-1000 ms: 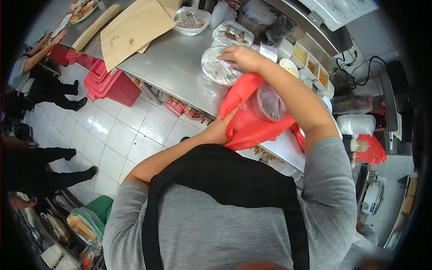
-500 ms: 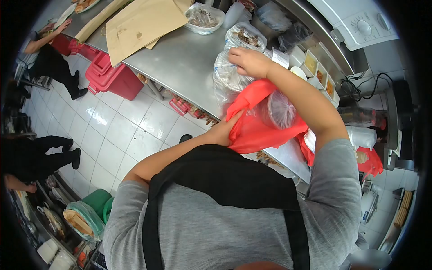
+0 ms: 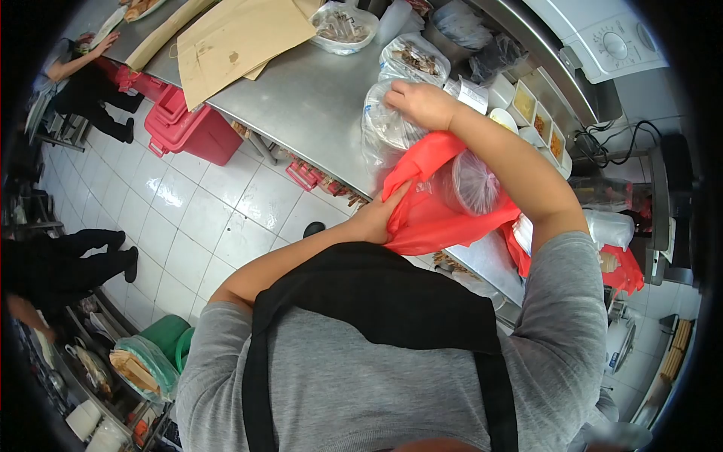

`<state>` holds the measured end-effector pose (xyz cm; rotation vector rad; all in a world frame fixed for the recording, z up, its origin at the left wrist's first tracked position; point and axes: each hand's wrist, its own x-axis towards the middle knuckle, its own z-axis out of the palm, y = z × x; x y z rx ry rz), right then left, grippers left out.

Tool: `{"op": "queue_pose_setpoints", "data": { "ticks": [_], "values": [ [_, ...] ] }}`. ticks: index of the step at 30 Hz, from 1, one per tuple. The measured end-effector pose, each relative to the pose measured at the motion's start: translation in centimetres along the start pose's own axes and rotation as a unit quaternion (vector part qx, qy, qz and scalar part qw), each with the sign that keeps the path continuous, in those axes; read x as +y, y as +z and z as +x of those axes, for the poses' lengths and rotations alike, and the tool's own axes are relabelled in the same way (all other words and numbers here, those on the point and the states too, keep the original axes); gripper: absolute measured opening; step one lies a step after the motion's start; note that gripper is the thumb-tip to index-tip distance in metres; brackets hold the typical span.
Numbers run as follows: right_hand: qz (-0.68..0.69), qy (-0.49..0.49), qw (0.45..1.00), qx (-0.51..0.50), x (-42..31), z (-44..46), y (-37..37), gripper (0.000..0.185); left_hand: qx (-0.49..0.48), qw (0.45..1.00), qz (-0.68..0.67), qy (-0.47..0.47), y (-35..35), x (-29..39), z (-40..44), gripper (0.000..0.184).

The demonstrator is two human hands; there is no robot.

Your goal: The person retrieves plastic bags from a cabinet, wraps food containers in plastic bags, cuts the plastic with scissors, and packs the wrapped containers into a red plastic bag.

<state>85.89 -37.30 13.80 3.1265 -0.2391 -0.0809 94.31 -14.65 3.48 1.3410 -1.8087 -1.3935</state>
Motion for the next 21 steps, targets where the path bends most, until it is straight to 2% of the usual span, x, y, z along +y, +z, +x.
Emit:
{"op": "queue_pose_setpoints", "data": {
  "ticks": [4, 7, 10, 14, 18, 19, 21],
  "values": [
    [-0.021, -0.016, 0.999, -0.022, 0.8, 0.7, -0.4, 0.016, 0.011, 1.0, 0.012, -0.002, -0.8, 0.1, -0.1, 0.101],
    [-0.057, -0.059, 0.995, 0.058, 1.0, 0.5, -1.1, 0.014, 0.012, 0.998, 0.063, 0.01, -1.4, 0.4, -0.7, 0.092],
    [-0.06, -0.026, 0.995, 0.069, 0.3, 0.0, -1.9, 0.014, 0.012, 0.997, 0.074, -0.015, -1.1, 0.3, -0.9, 0.086],
    [-0.033, -0.012, 0.99, 0.137, -2.2, -0.5, -6.3, 0.017, 0.053, 0.996, 0.064, -0.041, -0.7, 0.3, -1.2, 0.085],
    [0.017, 0.016, 0.988, 0.15, -5.3, -2.2, -12.0, 0.018, 0.06, 0.993, 0.043, -0.096, -1.3, 1.2, -1.4, 0.084],
    [0.032, 0.02, 0.99, 0.137, -6.4, -2.7, -13.5, 0.018, 0.097, 0.989, 0.052, -0.096, -1.0, 1.1, -1.5, 0.081],
    [0.061, 0.029, 0.991, 0.112, -8.3, -3.8, -15.5, 0.018, 0.029, 0.995, 0.024, -0.096, -1.9, 1.4, -1.2, 0.078]
  ]
}}
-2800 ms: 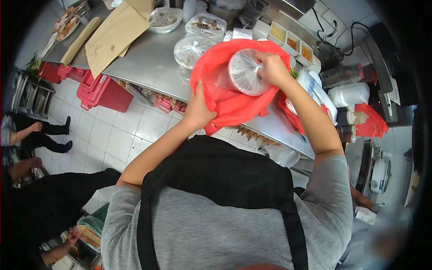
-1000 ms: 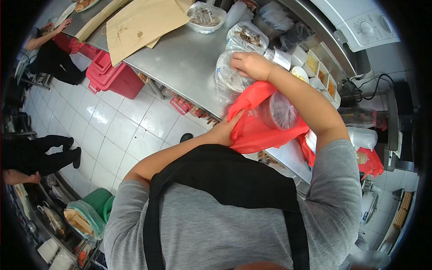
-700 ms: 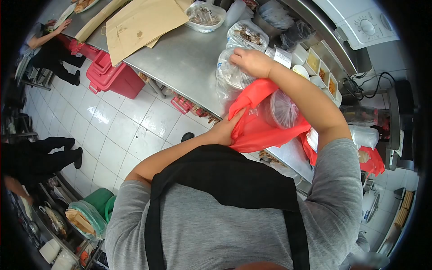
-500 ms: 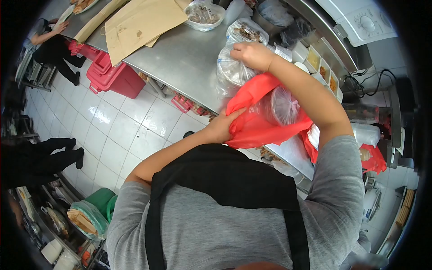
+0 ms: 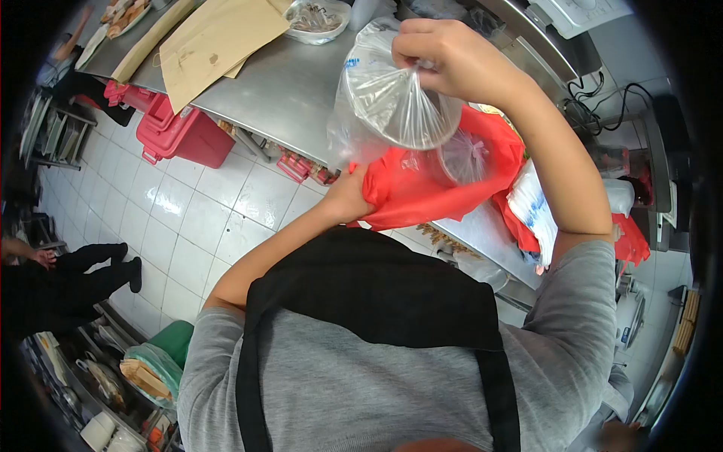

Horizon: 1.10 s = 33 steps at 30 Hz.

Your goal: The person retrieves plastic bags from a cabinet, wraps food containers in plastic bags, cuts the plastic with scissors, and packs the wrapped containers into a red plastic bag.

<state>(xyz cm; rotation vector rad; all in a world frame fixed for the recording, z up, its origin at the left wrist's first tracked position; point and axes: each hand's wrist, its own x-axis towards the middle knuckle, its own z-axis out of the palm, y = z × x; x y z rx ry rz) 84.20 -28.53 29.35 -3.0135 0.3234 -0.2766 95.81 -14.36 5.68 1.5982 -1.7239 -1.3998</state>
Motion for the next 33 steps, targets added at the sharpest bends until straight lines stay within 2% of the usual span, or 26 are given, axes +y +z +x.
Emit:
{"op": "queue_pose_setpoints", "data": {
  "ticks": [1, 3, 5, 7, 9, 12, 16, 20, 22, 23, 24, 25, 27, 29, 31, 33],
  "values": [
    [0.014, -0.017, 1.0, 0.001, -0.1, -0.6, 0.1, 0.018, -0.036, 0.999, -0.01, 0.001, -0.6, 0.5, -0.2, 0.077],
    [0.04, -0.052, 0.998, 0.004, 0.0, -2.1, 0.9, 0.017, 0.021, 0.997, -0.017, 0.077, -1.0, 1.6, -1.5, 0.072],
    [0.074, -0.039, 0.996, -0.019, -0.8, -3.7, 2.6, 0.015, 0.082, 0.963, -0.107, 0.232, -0.1, 0.0, -1.1, 0.073],
    [0.1, 0.005, 0.994, -0.048, -1.9, -5.2, 4.8, 0.015, 0.045, 0.981, -0.164, 0.098, 1.0, -1.8, -1.6, 0.079],
    [0.102, 0.023, 0.993, -0.057, -2.2, -6.8, 7.4, 0.016, 0.125, 0.974, -0.137, 0.131, 1.5, -1.1, -3.0, 0.079],
    [0.118, 0.041, 0.99, -0.068, -2.3, -8.6, 10.1, 0.017, 0.166, 0.983, 0.001, 0.078, 0.9, -1.5, -4.7, 0.087],
    [0.117, 0.079, 0.988, -0.067, -1.9, -9.3, 12.4, 0.016, 0.154, 0.988, -0.021, -0.004, -1.3, 1.4, -5.3, 0.086],
    [0.087, 0.131, 0.987, -0.042, -2.3, -9.4, 13.5, 0.018, 0.181, 0.978, -0.066, 0.086, -4.3, 4.4, -4.0, 0.086],
    [0.118, 0.147, 0.979, -0.071, -2.5, -9.3, 14.1, 0.02, 0.186, 0.971, -0.056, 0.136, -5.9, 6.1, -3.2, 0.086],
    [0.133, 0.153, 0.976, -0.084, -2.5, -9.3, 14.0, 0.02, 0.173, 0.976, -0.048, 0.126, -6.6, 6.8, -3.0, 0.086],
    [0.167, 0.136, 0.975, -0.062, -2.1, -9.7, 13.1, 0.019, 0.16, 0.979, -0.04, 0.118, -7.4, 7.4, -2.6, 0.086],
    [0.161, 0.162, 0.973, 0.011, -1.8, -10.4, 11.7, 0.019, 0.146, 0.983, -0.03, 0.11, -8.3, 7.8, -2.1, 0.085],
    [0.147, 0.213, 0.953, 0.158, -0.7, -13.1, 9.3, 0.017, 0.161, 0.975, 0.012, 0.152, -10.4, 6.4, 0.3, 0.082],
    [-0.037, 0.269, 0.903, 0.333, 0.9, -16.8, 7.9, 0.014, 0.192, 0.964, 0.072, 0.17, -12.0, 7.1, 1.4, 0.081],
    [-0.089, 0.388, 0.847, 0.353, 2.3, -21.6, 8.3, 0.021, 0.185, 0.969, 0.078, 0.141, -13.6, 7.5, 3.3, 0.08],
    [0.027, 0.481, 0.772, 0.413, 0.9, -23.4, 9.8, 0.028, 0.184, 0.968, 0.104, 0.133, -14.8, 8.6, 4.7, 0.079]
  ]
}}
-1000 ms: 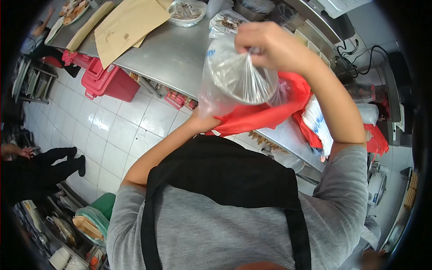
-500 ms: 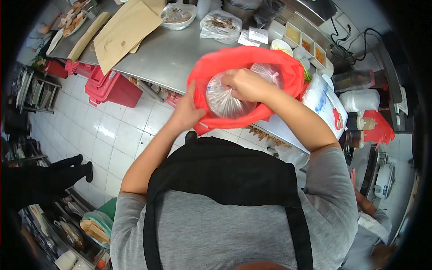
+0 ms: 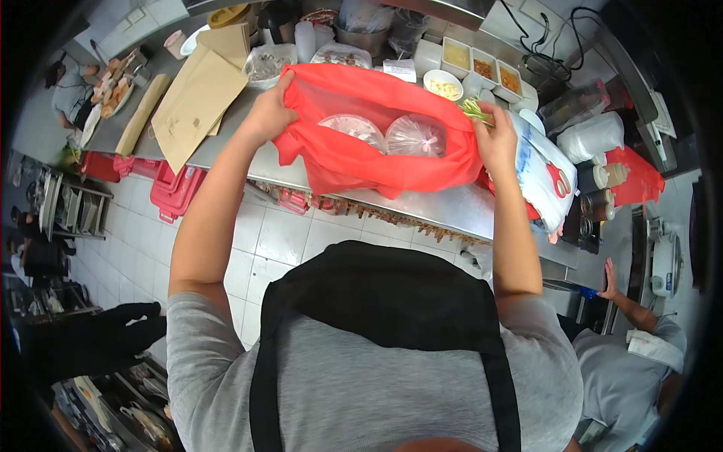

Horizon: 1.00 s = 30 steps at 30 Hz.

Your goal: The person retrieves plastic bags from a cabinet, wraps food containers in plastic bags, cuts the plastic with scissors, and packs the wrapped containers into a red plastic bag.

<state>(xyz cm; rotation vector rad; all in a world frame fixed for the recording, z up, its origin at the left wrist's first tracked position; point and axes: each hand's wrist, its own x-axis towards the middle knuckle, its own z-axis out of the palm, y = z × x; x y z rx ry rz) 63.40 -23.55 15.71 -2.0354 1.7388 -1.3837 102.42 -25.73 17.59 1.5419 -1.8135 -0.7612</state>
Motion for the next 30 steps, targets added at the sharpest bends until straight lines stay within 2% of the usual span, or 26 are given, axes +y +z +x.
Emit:
{"op": "queue_pose_setpoints", "data": {
  "ticks": [1, 3, 4, 5, 6, 8, 10, 11, 14, 16, 17, 19, 20, 21, 22, 23, 24, 25, 26, 27, 30],
  "values": [
    [0.042, 0.077, 0.996, 0.012, 0.9, -1.4, -0.1, 0.032, 0.015, 0.999, 0.032, 0.012, -0.1, -0.4, 1.2, 0.078],
    [0.16, 0.117, 0.977, 0.078, 6.0, -4.8, 2.3, 0.043, 0.007, 0.998, 0.032, 0.052, -0.7, -2.6, 4.1, 0.078],
    [0.242, 0.21, 0.943, 0.086, 6.7, -6.8, 3.4, 0.046, 0.003, 0.997, 0.031, 0.073, -1.0, -3.0, 5.1, 0.078],
    [0.321, 0.299, 0.895, 0.077, 6.3, -8.4, 4.2, 0.047, -0.029, 0.999, -0.022, 0.033, -1.7, -2.0, 5.3, 0.07],
    [0.403, 0.428, 0.808, 0.024, 2.0, -9.0, 2.9, 0.049, -0.075, 0.996, -0.005, 0.049, -2.3, -1.0, 5.2, 0.065],
    [0.54, 0.456, 0.707, -0.012, 0.7, -10.3, 3.5, 0.047, -0.168, 0.982, 0.029, 0.079, -3.3, 0.8, 4.6, 0.058],
    [0.647, 0.457, 0.61, -0.035, 0.8, -11.1, 4.6, 0.044, -0.198, 0.964, 0.09, 0.152, -3.8, 2.2, 3.3, 0.051],
    [0.653, 0.45, 0.608, -0.031, 1.4, -11.1, 5.1, 0.043, -0.212, 0.952, 0.121, 0.188, -4.0, 2.6, 3.1, 0.048],
    [0.666, 0.448, 0.596, -0.011, 1.6, -10.6, 5.5, 0.039, -0.137, 0.974, 0.013, 0.181, -4.0, 1.2, 4.6, 0.046],
    [0.671, 0.462, 0.58, 0.014, 0.1, -9.6, 4.3, 0.039, -0.091, 0.973, 0.075, 0.2, -3.9, 1.3, 5.0, 0.041],
    [0.586, 0.44, 0.68, 0.032, -0.3, -8.9, 3.7, 0.036, -0.067, 0.97, 0.107, 0.21, -4.2, 1.8, 5.0, 0.039],
    [0.387, 0.374, 0.839, 0.075, -1.0, -7.4, 2.3, 0.032, 0.04, 0.907, 0.304, 0.289, -4.4, 3.7, 3.7, 0.033],
    [0.283, 0.265, 0.915, 0.108, -2.3, -6.3, 1.1, 0.029, 0.096, 0.855, 0.396, 0.322, -4.3, 5.5, 2.9, 0.03],
    [0.169, 0.149, 0.964, 0.139, -3.9, -5.0, -0.5, 0.027, 0.087, 0.848, 0.389, 0.351, -4.1, 7.5, 2.5, 0.025],
    [0.049, 0.03, 0.984, 0.167, -4.8, -4.1, -1.2, 0.024, 0.019, 0.867, 0.347, 0.358, -2.9, 8.3, 2.4, 0.022],
    [0.191, -0.01, 0.972, 0.139, -5.6, -2.9, -0.5, 0.018, -0.049, 0.88, 0.302, 0.362, -1.4, 8.9, 2.5, 0.021],
    [0.196, -0.032, 0.98, 0.025, -8.0, -1.9, -0.4, 0.017, -0.154, 0.896, 0.231, 0.347, 0.5, 9.8, 2.5, 0.018],
    [0.197, -0.051, 0.975, -0.091, -10.5, -1.1, -0.2, 0.015, -0.212, 0.886, 0.217, 0.35, 2.7, 8.8, 3.5, 0.017],
    [0.177, -0.108, 0.965, -0.162, -10.7, 0.0, 1.7, 0.014, -0.248, 0.883, 0.265, 0.297, 5.0, 7.0, 5.2, 0.02],
    [0.097, -0.171, 0.959, -0.204, -9.0, 1.2, 4.5, 0.017, -0.203, 0.886, 0.291, 0.298, 6.6, 5.4, 6.2, 0.025],
    [-0.124, -0.055, 0.947, -0.291, -4.2, 2.8, 10.1, 0.026, -0.213, 0.889, 0.392, 0.102, 9.0, 1.9, 8.5, 0.03]
  ]
}}
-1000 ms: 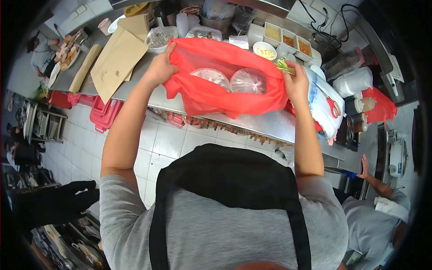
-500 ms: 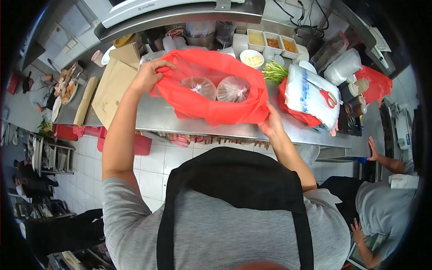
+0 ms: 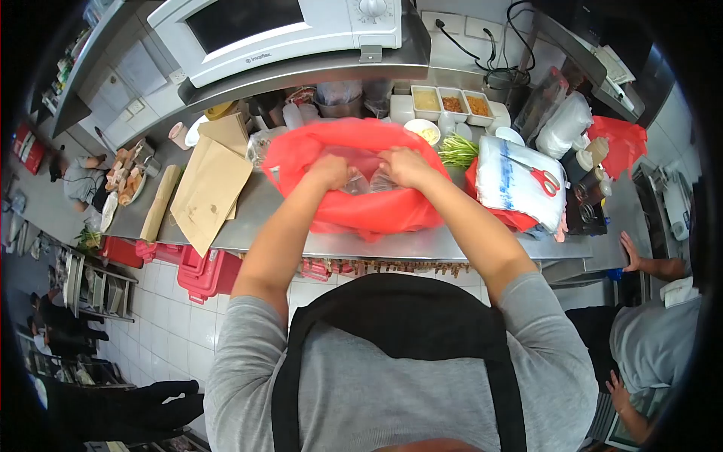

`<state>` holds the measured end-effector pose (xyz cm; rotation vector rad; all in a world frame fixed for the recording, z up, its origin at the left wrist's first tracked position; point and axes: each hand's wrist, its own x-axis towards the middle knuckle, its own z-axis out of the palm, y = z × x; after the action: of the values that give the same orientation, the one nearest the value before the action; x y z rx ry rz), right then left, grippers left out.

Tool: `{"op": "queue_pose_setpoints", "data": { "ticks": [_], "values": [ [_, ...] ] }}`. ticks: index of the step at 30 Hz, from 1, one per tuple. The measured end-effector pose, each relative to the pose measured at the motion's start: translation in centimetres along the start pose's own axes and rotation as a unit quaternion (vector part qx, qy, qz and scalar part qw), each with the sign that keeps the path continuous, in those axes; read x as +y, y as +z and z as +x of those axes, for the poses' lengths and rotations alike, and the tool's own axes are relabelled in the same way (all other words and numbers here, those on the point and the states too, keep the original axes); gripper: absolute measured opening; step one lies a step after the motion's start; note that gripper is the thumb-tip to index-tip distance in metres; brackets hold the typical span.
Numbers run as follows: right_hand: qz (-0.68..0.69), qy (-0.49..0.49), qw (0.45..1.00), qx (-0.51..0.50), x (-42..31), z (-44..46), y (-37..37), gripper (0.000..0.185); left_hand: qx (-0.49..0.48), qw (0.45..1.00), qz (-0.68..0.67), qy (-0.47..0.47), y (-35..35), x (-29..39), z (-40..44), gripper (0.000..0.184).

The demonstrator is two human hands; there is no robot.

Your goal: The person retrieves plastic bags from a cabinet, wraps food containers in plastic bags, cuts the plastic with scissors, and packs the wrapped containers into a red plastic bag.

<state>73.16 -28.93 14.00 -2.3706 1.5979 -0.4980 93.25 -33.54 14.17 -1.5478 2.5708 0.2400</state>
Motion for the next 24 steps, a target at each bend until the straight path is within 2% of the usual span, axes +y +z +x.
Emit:
{"op": "queue_pose_setpoints", "data": {
  "ticks": [2, 5, 6, 9, 13, 14, 16, 17, 20, 22, 23, 24],
  "values": [
    [-0.071, 0.092, 0.993, -0.035, 1.3, 0.5, 0.4, 0.033, 0.028, 0.995, -0.091, 0.014, 1.6, -1.3, 0.6, 0.034],
    [-0.128, 0.145, 0.979, -0.063, 2.0, 1.4, 1.3, 0.041, 0.054, 0.98, -0.184, 0.056, 4.2, -3.8, 2.3, 0.038],
    [-0.138, 0.146, 0.977, -0.068, 2.2, 1.6, 1.4, 0.041, 0.061, 0.973, -0.209, 0.074, 5.0, -4.5, 2.9, 0.039],
    [-0.152, 0.155, 0.974, -0.07, 2.1, 1.8, 1.2, 0.043, 0.049, 0.974, -0.218, 0.049, 4.3, -3.9, 1.8, 0.042],
    [-0.149, 0.142, 0.976, -0.073, 2.1, 1.6, 1.3, 0.043, -0.067, 0.971, -0.23, -0.021, 2.3, -3.3, 1.6, 0.041],
    [-0.152, 0.133, 0.976, -0.077, 1.6, 1.3, 0.5, 0.043, -0.036, 0.988, -0.151, -0.013, 2.1, -3.2, 1.3, 0.043],
    [-0.2, 0.079, 0.976, -0.019, 0.2, -0.5, -1.5, 0.04, 0.027, 1.0, 0.008, 0.008, 1.5, -2.9, 0.3, 0.049],
    [-0.225, 0.053, 0.973, 0.007, -0.4, -1.7, -3.0, 0.039, 0.035, 0.998, 0.044, -0.014, 0.0, -2.2, -1.4, 0.056],
    [-0.128, -0.028, 0.991, -0.021, -0.2, -5.0, -7.7, 0.035, 0.005, 0.986, 0.165, -0.038, -5.0, -1.4, -7.3, 0.086],
    [0.081, -0.154, 0.984, -0.037, 1.7, -6.5, -11.7, 0.029, -0.005, 0.986, 0.167, 0.011, -7.5, -2.1, -10.8, 0.084],
    [0.182, -0.121, 0.975, -0.032, 2.8, -7.7, -13.4, 0.021, -0.013, 0.996, 0.068, 0.056, -9.0, -2.7, -12.2, 0.079],
    [0.243, -0.129, 0.961, -0.016, 4.4, -8.7, -15.3, 0.017, -0.021, 0.994, -0.031, 0.099, -10.3, -2.7, -13.4, 0.074]
  ]
}}
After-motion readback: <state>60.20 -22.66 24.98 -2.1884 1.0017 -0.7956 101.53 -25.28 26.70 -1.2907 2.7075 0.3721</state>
